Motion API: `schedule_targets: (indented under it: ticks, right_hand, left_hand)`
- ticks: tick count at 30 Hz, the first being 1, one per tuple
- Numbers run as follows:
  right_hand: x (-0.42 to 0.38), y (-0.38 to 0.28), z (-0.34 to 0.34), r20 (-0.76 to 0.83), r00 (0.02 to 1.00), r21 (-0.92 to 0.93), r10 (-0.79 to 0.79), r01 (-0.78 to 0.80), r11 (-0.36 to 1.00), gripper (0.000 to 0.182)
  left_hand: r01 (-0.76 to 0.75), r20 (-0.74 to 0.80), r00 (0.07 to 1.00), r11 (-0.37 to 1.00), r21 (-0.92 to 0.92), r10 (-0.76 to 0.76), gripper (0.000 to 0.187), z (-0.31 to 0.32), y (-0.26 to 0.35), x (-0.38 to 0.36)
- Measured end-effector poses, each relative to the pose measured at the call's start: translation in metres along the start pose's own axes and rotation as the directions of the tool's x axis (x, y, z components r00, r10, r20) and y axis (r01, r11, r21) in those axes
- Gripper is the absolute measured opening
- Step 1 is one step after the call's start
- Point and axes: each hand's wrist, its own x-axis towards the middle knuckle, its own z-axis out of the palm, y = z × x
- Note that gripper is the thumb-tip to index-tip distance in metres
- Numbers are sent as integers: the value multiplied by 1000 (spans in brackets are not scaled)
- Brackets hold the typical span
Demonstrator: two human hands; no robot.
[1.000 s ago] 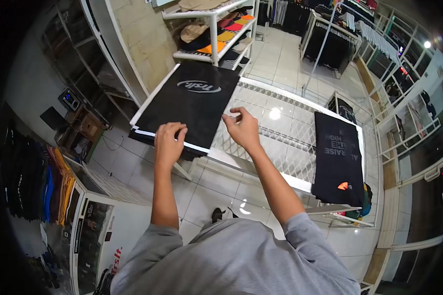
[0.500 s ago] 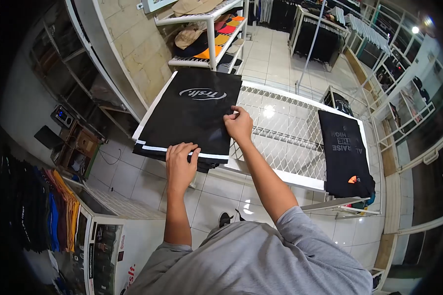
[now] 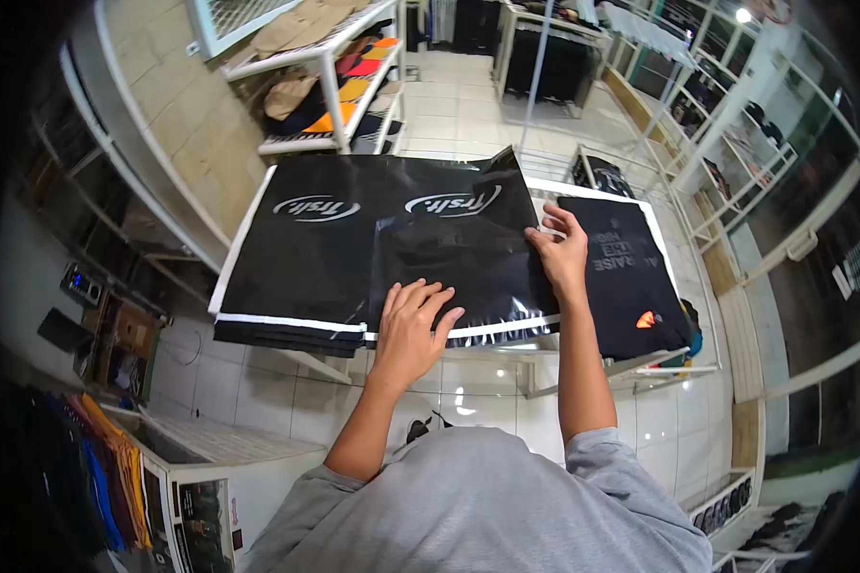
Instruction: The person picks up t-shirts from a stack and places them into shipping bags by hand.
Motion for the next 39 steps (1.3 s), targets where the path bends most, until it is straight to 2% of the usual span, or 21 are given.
schedule_targets:
  ticks: [3,7,9,11,13,14,15,16,19,21,23,24,25,27,28,31,33,35,36,37,39]
  right_hand:
    - [-5,22,-51,14,999,-215,37,-33,976,53]
    - [-28,36,-136,-196,950,-539,-243,103,836,46]
    - [-40,46,-191,-329,915,-769,-233,-117,628,49]
    - [-48,59,-230,-468,867,-802,-171,-335,494,55]
    - [-51,80,-253,-506,848,-811,-160,-404,424,58]
    - [-50,88,-261,-484,874,-787,-51,-409,463,59]
    - [-50,92,-268,-451,891,-759,56,-416,501,59]
    - [-54,89,-268,-440,898,-736,-7,-357,575,55]
    - [-58,76,-264,-432,901,-724,42,-375,579,49]
    - [-59,82,-267,-431,902,-742,-8,-349,572,41]
    - [-61,78,-270,-336,926,-858,-173,-224,462,36]
    - [-62,73,-273,-288,923,-882,-254,-152,447,34]
    - [-63,64,-276,-289,924,-880,-250,-154,450,34]
    - [-59,50,-281,-307,951,-731,-34,-212,649,36]
    - [-58,54,-285,-259,962,-708,-82,-131,694,35]
    - [-54,49,-289,-210,965,-627,-155,-11,779,33]
    - [-59,36,-290,-213,969,-598,-128,-26,801,36]
    - [-68,30,-292,-82,972,-459,-221,160,874,41]
    - [-72,33,-298,56,953,-390,-298,296,872,43]
    - [-79,28,-302,187,956,-367,-228,283,886,46]
    - [-95,16,-295,238,945,-343,-224,297,891,57]
  left_hand:
    - [-87,93,992,996,-23,89,31,32,7,2]
    - [-99,129,987,995,21,96,26,44,14,2]
    - [-105,89,991,993,57,100,26,47,17,3]
    - [-117,71,991,989,87,111,26,52,36,8]
    - [-170,68,982,980,-103,178,26,64,65,12]
    - [-215,95,968,964,-158,232,27,75,80,13]
    - [-276,180,936,948,-161,303,38,88,91,13]
    - [-330,209,909,930,-163,360,43,97,107,13]
    - [-392,268,866,906,-161,423,54,137,136,16]
    - [-401,299,852,903,-151,429,60,153,138,14]
    - [-437,364,824,896,-84,435,61,157,137,16]
    - [-445,333,826,889,-108,454,59,158,138,15]
    - [-445,338,825,889,-106,453,59,158,138,16]
    - [-415,327,833,895,-163,446,51,156,142,21]
    - [-405,308,846,901,-159,435,42,150,156,25]
    - [-416,253,852,886,-204,458,37,164,163,30]
    - [-437,225,851,878,-195,474,34,164,174,39]
    - [-410,176,877,888,-207,446,32,163,189,48]
    - [-399,136,887,881,-255,441,29,168,194,55]
    - [-394,137,889,883,-256,436,29,170,200,59]
    - [-376,145,895,889,-263,422,30,171,212,67]
